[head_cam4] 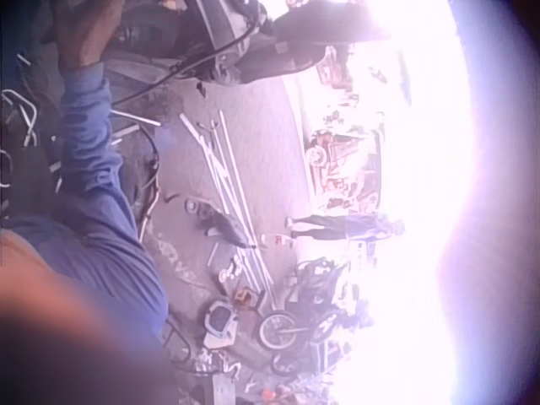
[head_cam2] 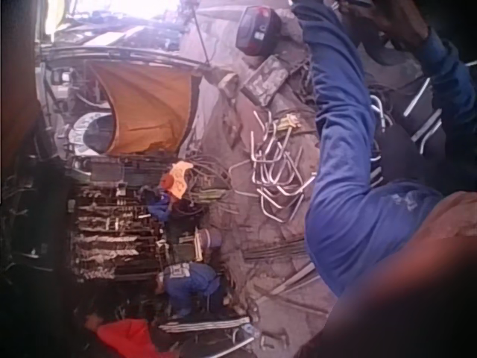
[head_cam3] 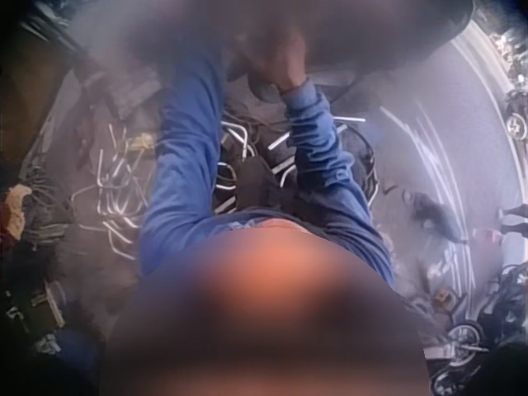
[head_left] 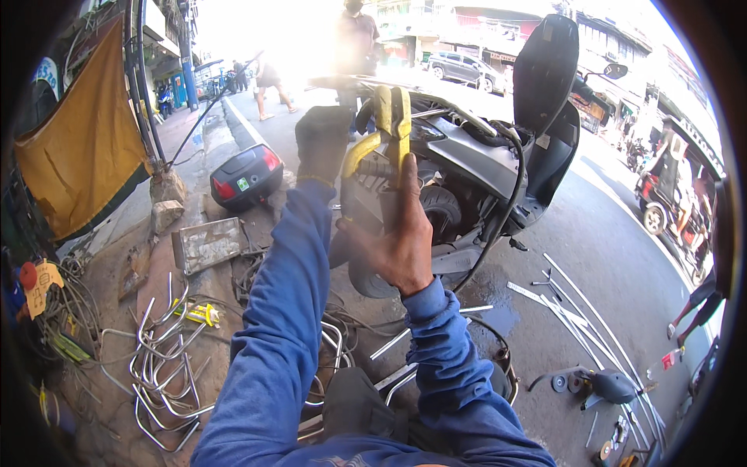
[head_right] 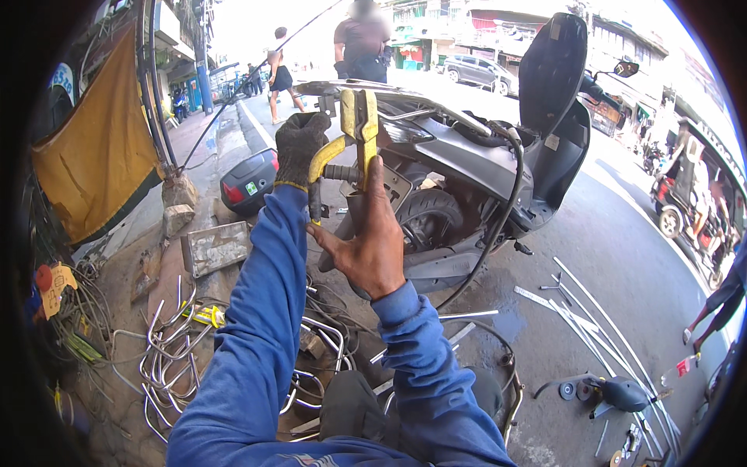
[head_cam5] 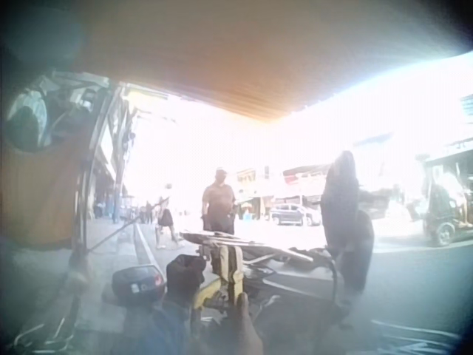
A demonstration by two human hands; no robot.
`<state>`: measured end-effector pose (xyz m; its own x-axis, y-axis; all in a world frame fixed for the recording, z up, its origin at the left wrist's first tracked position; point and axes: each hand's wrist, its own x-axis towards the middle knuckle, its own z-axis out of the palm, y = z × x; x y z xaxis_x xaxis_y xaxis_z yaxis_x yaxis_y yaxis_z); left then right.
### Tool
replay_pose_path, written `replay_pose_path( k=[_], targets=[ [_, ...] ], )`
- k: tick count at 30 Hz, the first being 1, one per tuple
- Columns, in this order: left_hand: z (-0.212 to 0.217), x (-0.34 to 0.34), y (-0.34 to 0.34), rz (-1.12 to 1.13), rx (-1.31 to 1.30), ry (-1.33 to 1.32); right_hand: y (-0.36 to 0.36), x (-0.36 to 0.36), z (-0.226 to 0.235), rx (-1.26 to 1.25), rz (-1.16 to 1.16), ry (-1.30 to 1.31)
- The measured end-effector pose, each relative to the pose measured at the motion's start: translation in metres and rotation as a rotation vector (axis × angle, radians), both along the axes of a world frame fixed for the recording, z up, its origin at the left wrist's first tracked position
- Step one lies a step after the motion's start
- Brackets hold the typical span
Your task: The person welds a metal frame attached to the rear of a motorcycle using a handheld welding torch. They repeatedly position metal rods, weld them in place, and adjust the frame while sitting on the ground.
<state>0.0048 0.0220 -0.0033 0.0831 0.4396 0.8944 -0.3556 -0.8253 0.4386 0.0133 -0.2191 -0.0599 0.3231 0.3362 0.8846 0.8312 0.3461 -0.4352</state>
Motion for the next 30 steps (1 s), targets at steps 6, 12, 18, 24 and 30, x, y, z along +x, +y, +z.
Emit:
replay_pose_path(
  k=[6,12,18,24,30],
  targets=[
    [0.001,-0.004,-0.010,0.017,-0.004,-0.002,-0.002,0.000,0.001,-0.007,-0.042,-0.046],
    [0.005,-0.003,-0.008,-0.023,-0.067,-0.012,-0.001,0.000,0.001,0.015,-0.019,-0.016],
    [0.006,-0.008,-0.025,-0.143,-0.280,-0.046,-0.002,0.001,-0.004,-0.042,0.003,0.040],
    [0.012,-0.014,-0.030,0.009,-0.332,0.117,0.000,0.005,-0.003,-0.054,-0.025,0.005],
    [-0.004,-0.028,-0.052,-0.103,-0.464,0.049,-0.026,0.013,-0.021,0.029,-0.046,0.001]
  ],
)
